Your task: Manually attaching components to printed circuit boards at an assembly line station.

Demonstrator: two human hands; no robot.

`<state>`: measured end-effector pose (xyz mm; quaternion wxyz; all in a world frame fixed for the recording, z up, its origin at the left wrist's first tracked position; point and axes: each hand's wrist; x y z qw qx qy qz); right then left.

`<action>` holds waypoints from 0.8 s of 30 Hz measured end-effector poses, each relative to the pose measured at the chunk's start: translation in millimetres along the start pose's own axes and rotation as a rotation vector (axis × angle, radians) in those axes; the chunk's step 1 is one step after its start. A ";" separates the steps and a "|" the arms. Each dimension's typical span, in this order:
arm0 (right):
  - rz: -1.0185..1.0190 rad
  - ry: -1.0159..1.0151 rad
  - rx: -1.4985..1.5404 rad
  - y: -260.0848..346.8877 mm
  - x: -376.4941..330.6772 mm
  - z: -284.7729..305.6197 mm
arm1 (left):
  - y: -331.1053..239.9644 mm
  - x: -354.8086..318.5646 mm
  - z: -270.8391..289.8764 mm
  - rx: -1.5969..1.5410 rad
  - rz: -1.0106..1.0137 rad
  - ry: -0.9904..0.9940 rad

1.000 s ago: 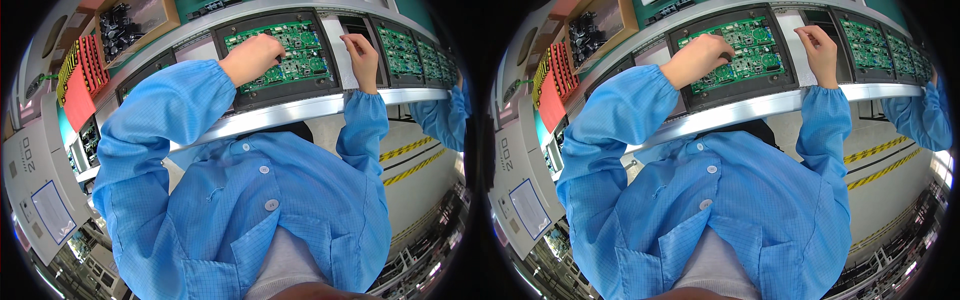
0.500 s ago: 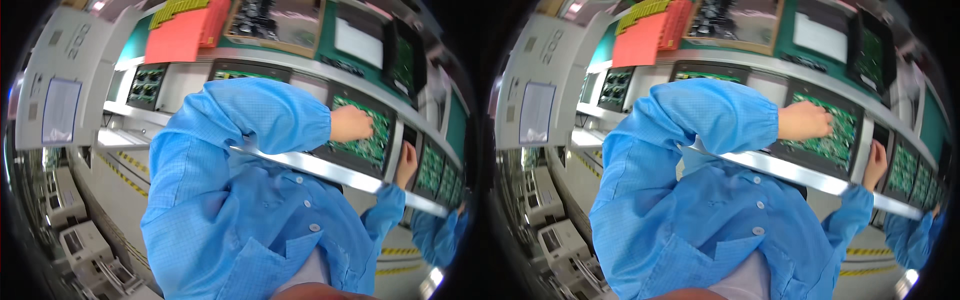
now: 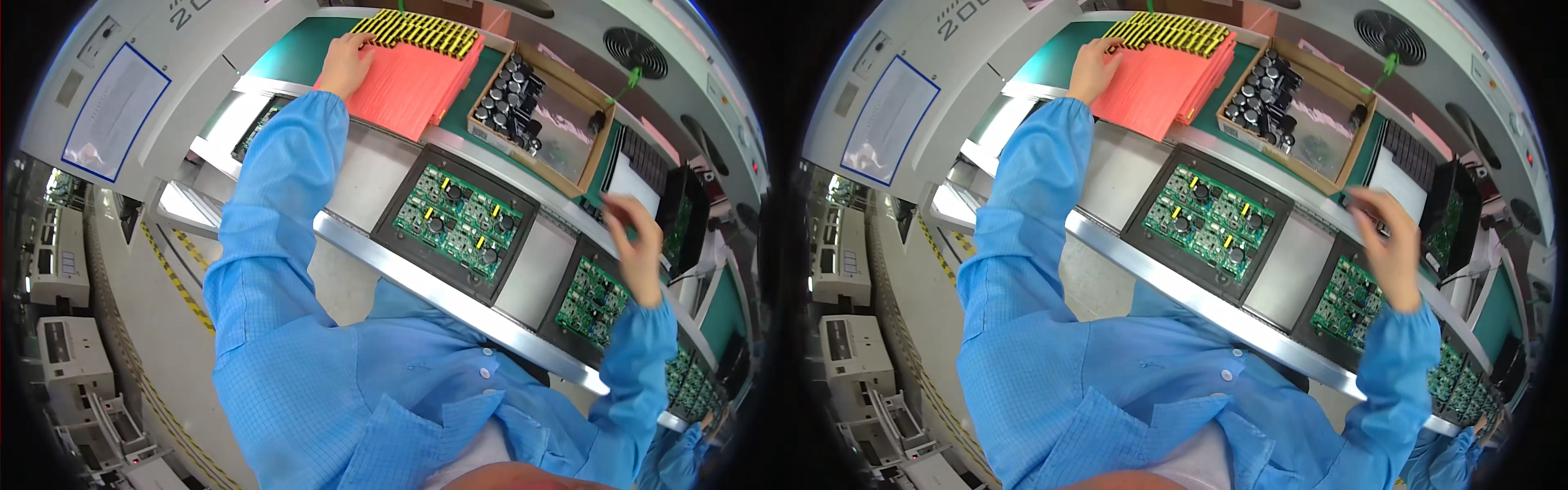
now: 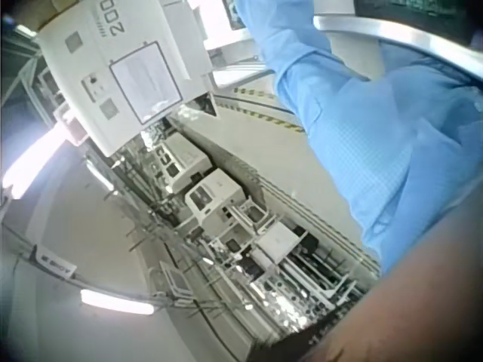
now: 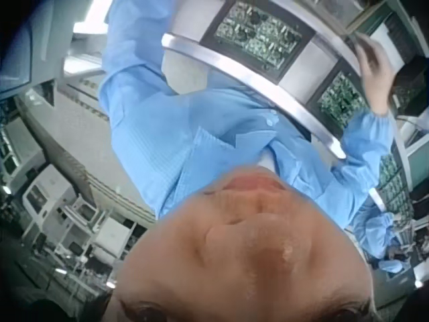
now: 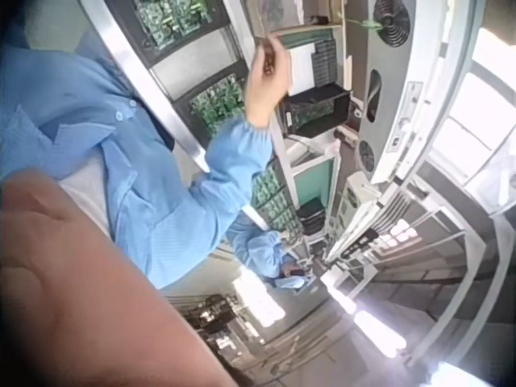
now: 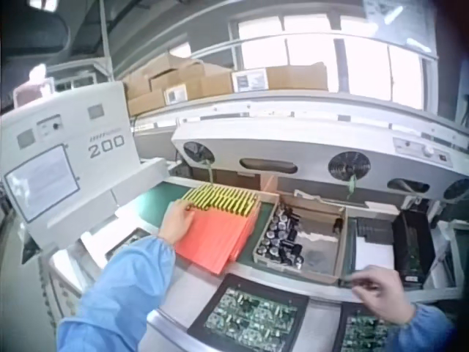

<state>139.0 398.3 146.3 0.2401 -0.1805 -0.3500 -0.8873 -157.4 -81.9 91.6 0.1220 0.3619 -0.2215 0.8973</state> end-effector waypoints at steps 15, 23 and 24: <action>0.346 -0.083 -0.500 5.2 354.4 -318.5 | 38.5 31.7 -48.2 -0.033 -0.157 -0.205; 0.493 -0.343 -0.203 -37.5 348.1 -305.8 | 34.8 49.0 -61.2 -0.088 -0.197 -0.186; 0.476 -0.341 -0.207 -36.1 339.9 -295.8 | 36.0 45.6 -61.0 -0.097 -0.200 -0.172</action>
Point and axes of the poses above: each hand's wrist, its own x-axis towards the middle knuckle, its own z-axis out of the back of the hand, y = z × x, and after that the axes turned 9 degrees about z, right-handed
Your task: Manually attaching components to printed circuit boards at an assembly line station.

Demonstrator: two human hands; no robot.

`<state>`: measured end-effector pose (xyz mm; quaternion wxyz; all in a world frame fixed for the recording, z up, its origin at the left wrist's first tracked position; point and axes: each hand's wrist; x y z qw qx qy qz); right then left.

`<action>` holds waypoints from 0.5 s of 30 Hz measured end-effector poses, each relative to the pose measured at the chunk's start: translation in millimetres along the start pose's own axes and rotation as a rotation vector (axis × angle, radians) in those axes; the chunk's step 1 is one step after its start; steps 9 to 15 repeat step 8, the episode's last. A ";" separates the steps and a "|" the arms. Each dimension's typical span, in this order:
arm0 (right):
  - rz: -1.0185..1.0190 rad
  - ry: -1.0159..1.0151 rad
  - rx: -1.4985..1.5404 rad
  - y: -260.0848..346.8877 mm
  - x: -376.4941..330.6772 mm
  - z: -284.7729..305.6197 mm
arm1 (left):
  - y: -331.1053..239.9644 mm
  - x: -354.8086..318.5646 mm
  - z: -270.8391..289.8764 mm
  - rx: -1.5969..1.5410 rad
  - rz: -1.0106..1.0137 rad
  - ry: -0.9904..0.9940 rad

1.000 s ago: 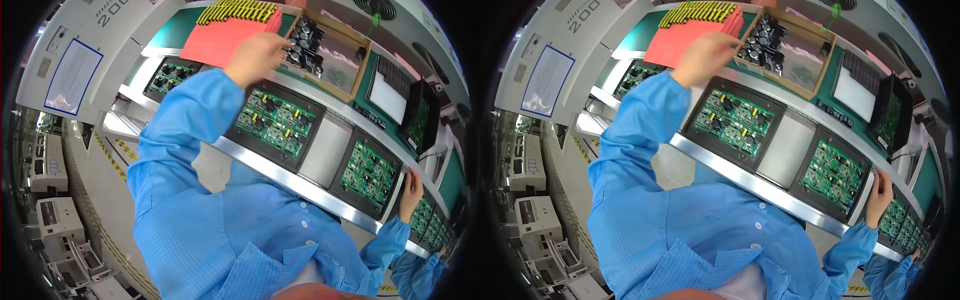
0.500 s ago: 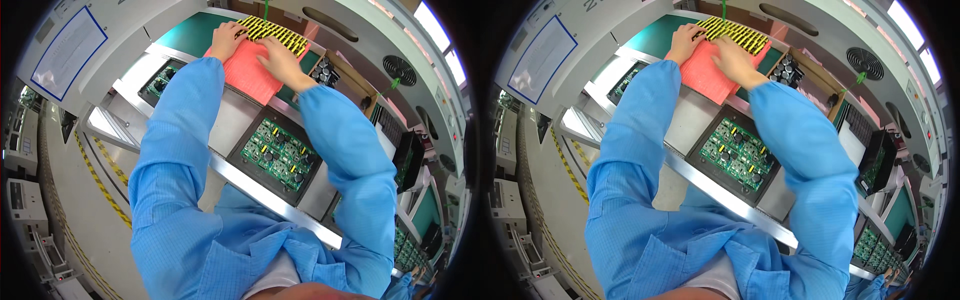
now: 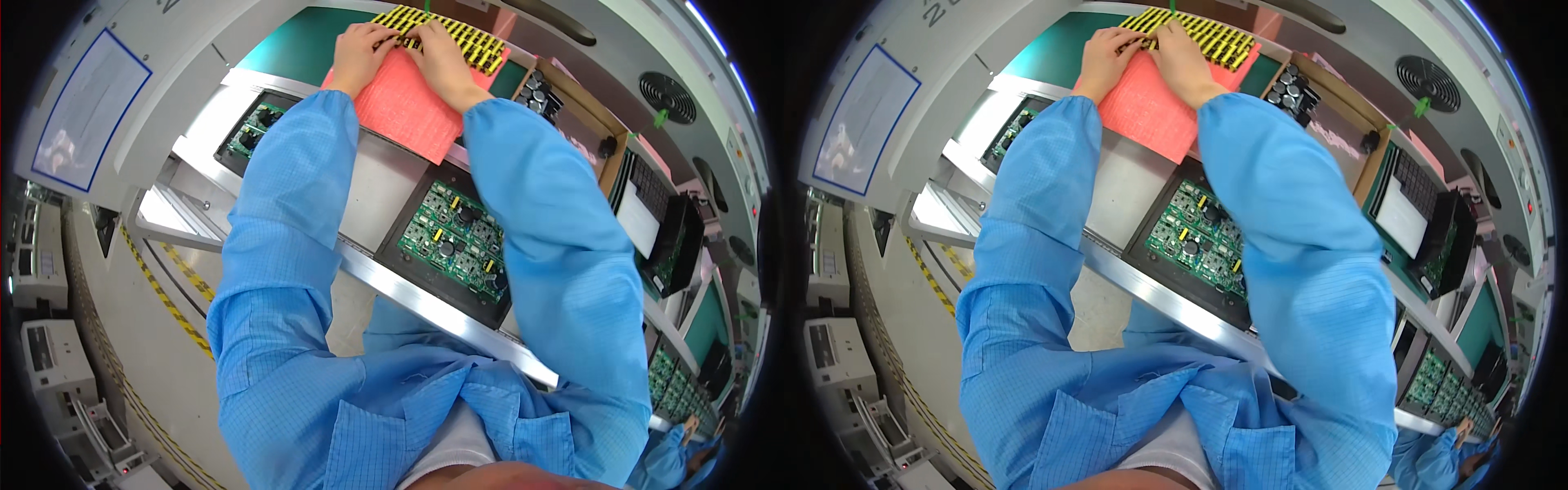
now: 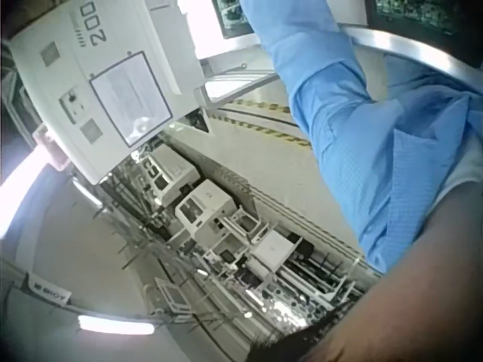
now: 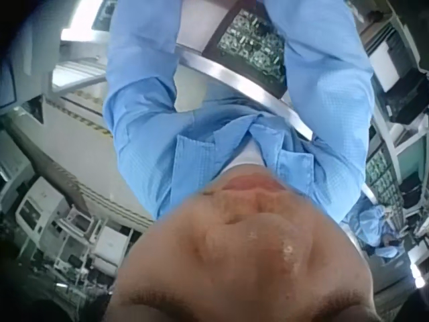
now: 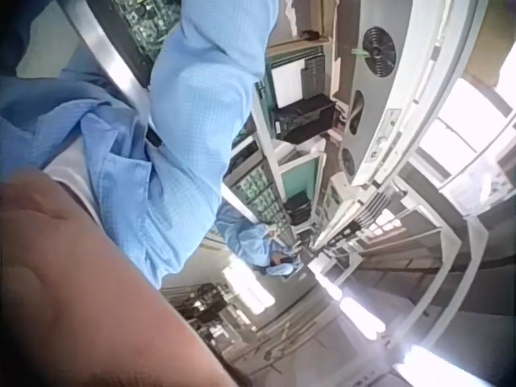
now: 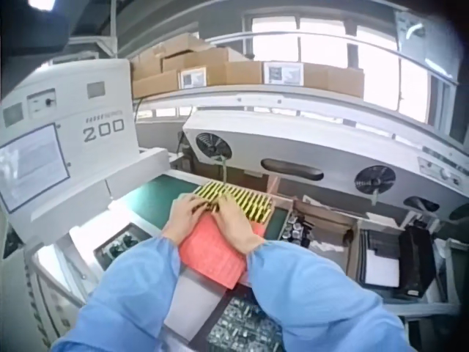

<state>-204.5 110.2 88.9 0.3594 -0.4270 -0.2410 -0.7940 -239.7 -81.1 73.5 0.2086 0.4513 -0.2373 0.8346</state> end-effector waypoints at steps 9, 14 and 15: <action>0.092 0.148 0.125 31.0 -85.9 224.1 | -11.0 4.3 3.9 0.037 -0.051 0.119; 0.092 0.148 0.125 31.0 -85.9 224.1 | -11.0 4.3 3.9 0.037 -0.051 0.119; 0.092 0.148 0.125 31.0 -85.9 224.1 | -11.0 4.3 3.9 0.037 -0.051 0.119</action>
Point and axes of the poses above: each hand's wrist, its own x-axis towards the middle knuckle, its own z-axis out of the back of the hand, y = z × x, and after that the axes turned 9 degrees about z, right-handed
